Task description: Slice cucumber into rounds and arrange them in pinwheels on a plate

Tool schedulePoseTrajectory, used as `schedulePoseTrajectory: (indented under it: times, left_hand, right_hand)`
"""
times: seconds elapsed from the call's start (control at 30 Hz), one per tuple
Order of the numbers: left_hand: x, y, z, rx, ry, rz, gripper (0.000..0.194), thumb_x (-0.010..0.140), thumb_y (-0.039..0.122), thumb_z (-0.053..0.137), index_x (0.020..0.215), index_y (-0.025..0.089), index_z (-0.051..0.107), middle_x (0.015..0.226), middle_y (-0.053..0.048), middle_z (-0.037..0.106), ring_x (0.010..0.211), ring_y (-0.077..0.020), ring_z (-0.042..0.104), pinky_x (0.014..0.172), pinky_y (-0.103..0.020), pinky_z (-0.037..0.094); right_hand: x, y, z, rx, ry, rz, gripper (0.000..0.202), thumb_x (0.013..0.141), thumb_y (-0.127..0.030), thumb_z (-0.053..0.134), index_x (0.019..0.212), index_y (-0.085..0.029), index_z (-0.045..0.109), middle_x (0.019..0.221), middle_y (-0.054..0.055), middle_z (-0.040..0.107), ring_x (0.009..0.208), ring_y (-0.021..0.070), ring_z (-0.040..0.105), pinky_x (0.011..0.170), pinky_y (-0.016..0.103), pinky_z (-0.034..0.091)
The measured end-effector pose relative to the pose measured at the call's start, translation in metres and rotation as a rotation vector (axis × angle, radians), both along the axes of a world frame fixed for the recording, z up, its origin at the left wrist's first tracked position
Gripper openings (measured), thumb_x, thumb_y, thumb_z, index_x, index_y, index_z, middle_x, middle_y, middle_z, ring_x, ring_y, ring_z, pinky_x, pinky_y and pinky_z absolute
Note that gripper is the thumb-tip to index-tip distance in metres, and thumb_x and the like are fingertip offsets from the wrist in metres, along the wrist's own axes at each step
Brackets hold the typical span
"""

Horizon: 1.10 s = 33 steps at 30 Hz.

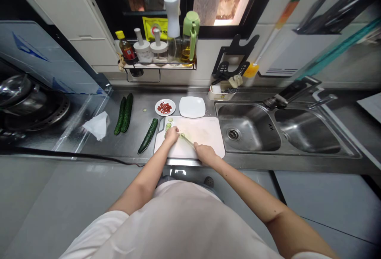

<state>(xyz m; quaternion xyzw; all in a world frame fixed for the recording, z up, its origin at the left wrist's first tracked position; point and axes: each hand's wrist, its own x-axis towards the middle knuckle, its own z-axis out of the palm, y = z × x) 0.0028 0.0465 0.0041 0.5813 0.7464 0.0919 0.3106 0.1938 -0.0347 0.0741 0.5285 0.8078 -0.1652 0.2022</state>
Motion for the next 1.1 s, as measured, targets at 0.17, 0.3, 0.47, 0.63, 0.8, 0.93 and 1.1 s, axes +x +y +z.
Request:
schedulePoseTrajectory:
  times: [0.17,0.3,0.47,0.63,0.8,0.93,1.1]
  left_hand:
    - [0.001,-0.002,0.002,0.003,0.003,-0.007,0.02,0.077,0.02,0.06,0.096,0.023,0.065,0.091,-0.006,0.064,0.095,-0.021,0.061,0.086,-0.031,0.046]
    - [0.002,-0.004,0.004,0.016,0.019,-0.022,0.02,0.081,0.02,0.054,0.097,0.024,0.066,0.093,-0.006,0.066,0.097,-0.0222,0.062,0.085,-0.031,0.046]
    - [0.004,-0.01,0.004,0.04,0.055,-0.077,0.023,0.083,0.022,0.054,0.103,0.023,0.065,0.101,-0.007,0.067,0.101,-0.0232,0.061,0.087,-0.031,0.046]
    - [0.007,-0.017,0.004,0.079,0.092,-0.128,0.027,0.084,0.029,0.056,0.109,0.022,0.062,0.106,-0.009,0.064,0.102,-0.0229,0.06,0.088,-0.031,0.045]
    - [0.008,-0.02,0.005,0.102,0.093,-0.156,0.027,0.084,0.03,0.055,0.11,0.021,0.061,0.108,-0.01,0.062,0.104,-0.023,0.058,0.09,-0.031,0.043]
    - [0.011,-0.021,0.006,0.101,0.101,-0.145,0.026,0.085,0.03,0.054,0.109,0.021,0.061,0.109,-0.011,0.061,0.104,-0.0244,0.058,0.09,-0.033,0.043]
    - [0.015,-0.021,0.01,0.098,0.113,-0.146,0.024,0.086,0.03,0.054,0.107,0.022,0.062,0.108,-0.009,0.061,0.104,-0.0227,0.057,0.089,-0.031,0.043]
  right_hand:
    - [0.007,-0.005,0.002,-0.031,0.001,-0.033,0.036,0.088,-0.007,0.037,0.122,-0.014,0.046,0.103,0.017,0.069,0.101,0.0254,0.066,0.081,0.032,0.047]
    - [0.012,-0.01,0.001,-0.047,-0.001,-0.036,0.04,0.085,-0.006,0.04,0.124,-0.014,0.045,0.102,0.017,0.068,0.101,0.0259,0.065,0.079,0.032,0.047]
    - [0.017,-0.017,-0.003,-0.047,0.013,-0.054,0.035,0.088,-0.008,0.038,0.121,-0.014,0.046,0.101,0.018,0.068,0.1,0.0264,0.065,0.077,0.032,0.045]
    - [0.026,-0.02,-0.003,-0.069,0.044,-0.105,0.029,0.09,-0.015,0.041,0.118,-0.016,0.047,0.102,0.016,0.068,0.097,0.025,0.065,0.073,0.029,0.042]
    - [0.038,-0.019,-0.004,-0.041,0.149,-0.261,0.026,0.095,-0.024,0.034,0.117,-0.017,0.046,0.101,0.014,0.068,0.088,0.0229,0.064,0.065,0.027,0.036]
    - [0.042,-0.014,-0.007,0.023,0.167,-0.452,0.032,0.096,-0.024,0.031,0.126,-0.015,0.04,0.102,0.014,0.068,0.091,0.0227,0.064,0.067,0.027,0.036]
    - [0.044,-0.002,-0.01,0.018,0.16,-0.529,0.036,0.096,-0.023,0.031,0.13,-0.014,0.038,0.106,0.015,0.067,0.094,0.0237,0.064,0.071,0.028,0.039]
